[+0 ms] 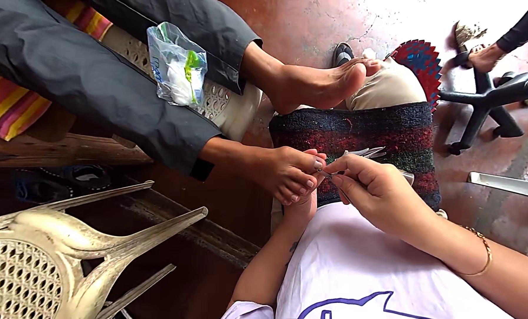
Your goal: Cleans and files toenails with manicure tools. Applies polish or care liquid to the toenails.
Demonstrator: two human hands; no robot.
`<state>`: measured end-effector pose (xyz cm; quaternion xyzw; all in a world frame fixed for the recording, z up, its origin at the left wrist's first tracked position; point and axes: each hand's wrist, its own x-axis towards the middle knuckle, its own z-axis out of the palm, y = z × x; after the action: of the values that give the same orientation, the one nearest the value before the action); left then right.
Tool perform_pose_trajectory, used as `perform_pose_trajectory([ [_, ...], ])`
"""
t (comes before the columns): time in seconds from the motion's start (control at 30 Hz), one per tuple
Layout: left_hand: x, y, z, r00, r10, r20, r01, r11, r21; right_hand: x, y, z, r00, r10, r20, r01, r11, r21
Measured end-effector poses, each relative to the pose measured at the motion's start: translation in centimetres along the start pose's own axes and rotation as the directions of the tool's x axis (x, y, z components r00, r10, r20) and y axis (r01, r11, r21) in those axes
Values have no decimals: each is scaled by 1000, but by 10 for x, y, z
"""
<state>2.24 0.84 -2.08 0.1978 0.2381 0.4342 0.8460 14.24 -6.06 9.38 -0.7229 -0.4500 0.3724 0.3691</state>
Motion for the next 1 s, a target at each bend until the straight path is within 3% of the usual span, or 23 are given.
perform_pose_trajectory([
  [0.13, 0, 0, -1, 1000, 11, 30, -11, 1000, 4, 3, 1, -20, 992, -86, -93, 82, 995, -49],
  [0.23, -2, 3, 0, 993, -58, 106, 65, 996, -59, 3, 14, -39, 983, -43, -176, -36, 905, -423],
  [0.3, -3, 7, 5, 985, -116, 128, 133, 982, -131, 4, 31, -34, 992, 49, -120, -107, 836, -539],
  [0.37, -2, 7, 8, 983, -130, 130, 154, 968, -196, 3, 53, -20, 997, 82, -16, -77, 821, -565],
  [0.47, -3, 8, 12, 985, -133, 109, 158, 950, -269, -3, 71, -10, 995, -32, 98, 89, 747, -658],
  [0.57, -5, 10, 13, 979, -174, 110, 203, 903, -378, -12, 79, -9, 986, -79, 149, 167, 611, -774],
  [0.7, -5, 11, 13, 973, -181, 146, 228, 866, -445, -17, 81, -4, 988, 85, 128, 79, 433, -898],
  [0.77, -6, 11, 14, 975, -165, 151, 215, 877, -429, -17, 82, -5, 987, 95, 127, 73, 439, -896],
  [0.87, -7, 11, 17, 975, -162, 149, 211, 881, -423, -25, 63, -26, 960, 210, 183, 31, 572, -820],
  [1.0, -10, 12, 19, 977, -178, 114, 210, 885, -415, -44, 44, -80, 980, 18, 199, 104, 805, -584],
])
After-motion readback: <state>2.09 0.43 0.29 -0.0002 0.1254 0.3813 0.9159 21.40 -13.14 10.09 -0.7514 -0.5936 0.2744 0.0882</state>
